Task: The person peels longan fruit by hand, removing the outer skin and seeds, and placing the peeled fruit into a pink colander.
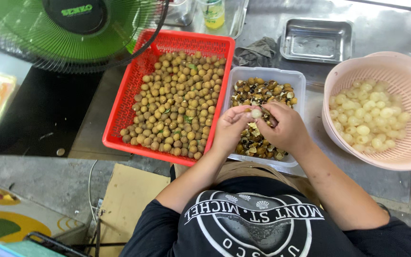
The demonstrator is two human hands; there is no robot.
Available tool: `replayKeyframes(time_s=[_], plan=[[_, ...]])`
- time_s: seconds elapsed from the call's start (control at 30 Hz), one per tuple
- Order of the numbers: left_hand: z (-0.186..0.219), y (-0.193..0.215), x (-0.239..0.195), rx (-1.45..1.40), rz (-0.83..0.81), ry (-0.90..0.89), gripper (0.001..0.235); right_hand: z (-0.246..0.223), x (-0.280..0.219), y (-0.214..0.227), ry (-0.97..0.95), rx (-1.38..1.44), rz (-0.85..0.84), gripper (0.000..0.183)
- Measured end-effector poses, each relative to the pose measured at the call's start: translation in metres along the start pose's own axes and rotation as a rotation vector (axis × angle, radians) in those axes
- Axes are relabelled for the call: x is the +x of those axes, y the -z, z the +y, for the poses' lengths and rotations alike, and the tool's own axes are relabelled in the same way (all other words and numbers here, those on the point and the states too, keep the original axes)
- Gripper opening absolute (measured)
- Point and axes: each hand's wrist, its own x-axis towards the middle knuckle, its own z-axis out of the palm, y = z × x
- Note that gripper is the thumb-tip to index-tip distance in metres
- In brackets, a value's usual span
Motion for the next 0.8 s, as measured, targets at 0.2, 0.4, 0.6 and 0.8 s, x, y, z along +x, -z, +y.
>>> replayKeyframes(time_s=[0.2,0.4,0.6,0.8], plan=[[-0.017,0.0,0.004,-0.057,-0.103,0.223,0.023,0.014,-0.006,-0.006,-0.24,-0.001,-0.017,0.029],[-0.051,-0.005,0.012,-0.214,-0.006,0.304,0.025,0.027,-0.024,-0.022,0.033,-0.049,0.182,0.027],[-0.032,0.008,0.032,0.526,-0.251,0.426,0.063,0.082,-0.038,-0.001,0.021,0.237,0.303,0.014],[0.052,0.098,0.085,1.365,0.081,0.059,0.034,0.153,-0.054,0.113,-0.436,0.109,0.504,0.024]])
